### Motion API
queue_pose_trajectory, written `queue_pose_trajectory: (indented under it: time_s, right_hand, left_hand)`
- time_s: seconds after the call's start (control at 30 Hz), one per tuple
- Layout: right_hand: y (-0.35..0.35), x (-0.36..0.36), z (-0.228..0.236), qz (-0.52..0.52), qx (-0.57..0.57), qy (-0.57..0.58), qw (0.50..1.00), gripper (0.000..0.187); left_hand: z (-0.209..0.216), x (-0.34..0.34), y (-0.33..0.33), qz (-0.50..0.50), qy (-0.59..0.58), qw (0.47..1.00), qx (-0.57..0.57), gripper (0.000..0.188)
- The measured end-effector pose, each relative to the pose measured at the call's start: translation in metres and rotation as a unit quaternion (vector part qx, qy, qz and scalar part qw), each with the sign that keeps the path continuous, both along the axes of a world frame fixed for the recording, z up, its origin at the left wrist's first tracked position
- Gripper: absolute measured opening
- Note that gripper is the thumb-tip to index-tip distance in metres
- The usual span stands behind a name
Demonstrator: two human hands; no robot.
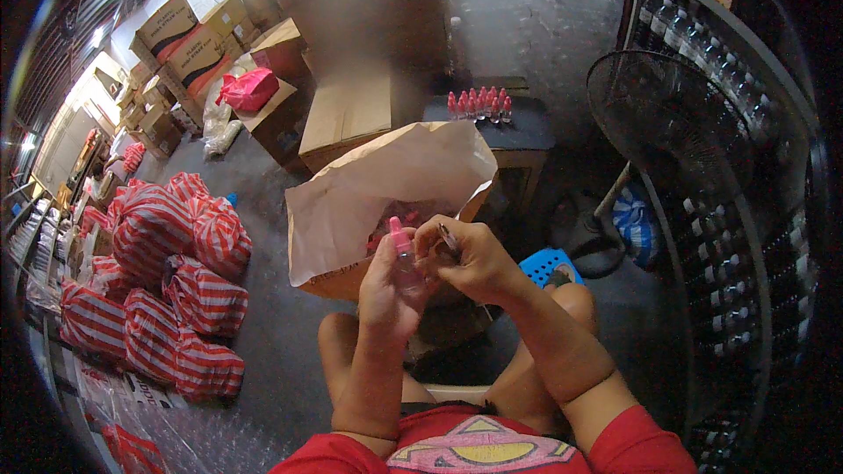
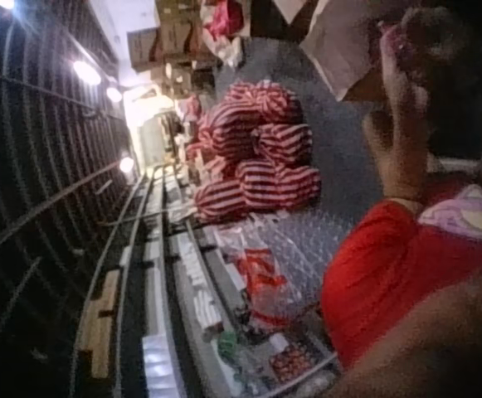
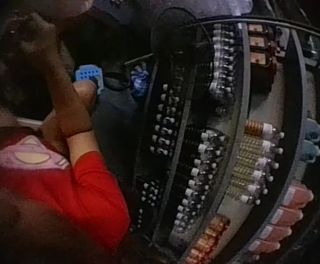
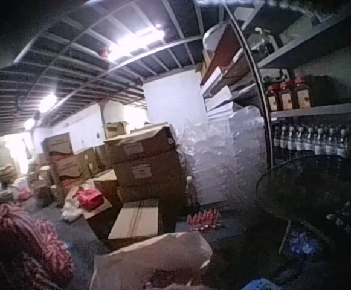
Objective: The person sits on the floor and assembles small pink bottles by hand. They pick up a bottle body and a cap from a paper bag, screw the cap onto the bottle, and place the finished unit on a nearby table. The person repeats this process for multiple bottles.
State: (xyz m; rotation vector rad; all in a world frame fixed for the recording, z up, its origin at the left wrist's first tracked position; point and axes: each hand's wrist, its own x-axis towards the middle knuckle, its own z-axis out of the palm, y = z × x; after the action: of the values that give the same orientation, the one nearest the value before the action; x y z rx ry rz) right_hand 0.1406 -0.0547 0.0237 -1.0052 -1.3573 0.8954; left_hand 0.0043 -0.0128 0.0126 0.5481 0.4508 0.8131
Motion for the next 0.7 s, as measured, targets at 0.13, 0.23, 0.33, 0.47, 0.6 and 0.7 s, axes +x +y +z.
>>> queue_pose_trajectory:
  time_s: [0.13,0.23,0.33,0.47,0.6,0.7]
  right_hand:
    - [0.001,0.005,-0.004,0.019,0.004,0.002,1.000,0.015]
    - [0.005,0.006,-0.009,0.057,-0.009,0.068,0.996,0.014]
    - [0.010,0.006,-0.016,0.079,-0.013,0.136,0.987,0.017]
    - [0.012,0.010,-0.017,0.135,-0.048,0.194,0.970,0.013]
    - [0.013,0.009,-0.014,0.147,-0.047,0.212,0.965,0.018]
    - [0.011,0.003,-0.011,0.073,-0.023,0.107,0.991,0.022]
  left_hand:
    - [0.001,0.002,-0.001,-0.007,-0.008,1.000,0.012,0.031]
    - [0.000,0.000,0.001,-0.026,-0.027,0.998,0.049,0.031]
    - [-0.003,-0.001,0.003,-0.038,-0.028,0.997,0.054,0.031]
    - [-0.005,-0.004,0.004,-0.036,-0.025,0.998,0.053,0.031]
    - [-0.001,-0.002,0.003,0.000,-0.007,0.999,0.039,0.032]
    - [0.009,0.002,-0.001,0.022,0.019,0.999,0.014,0.033]
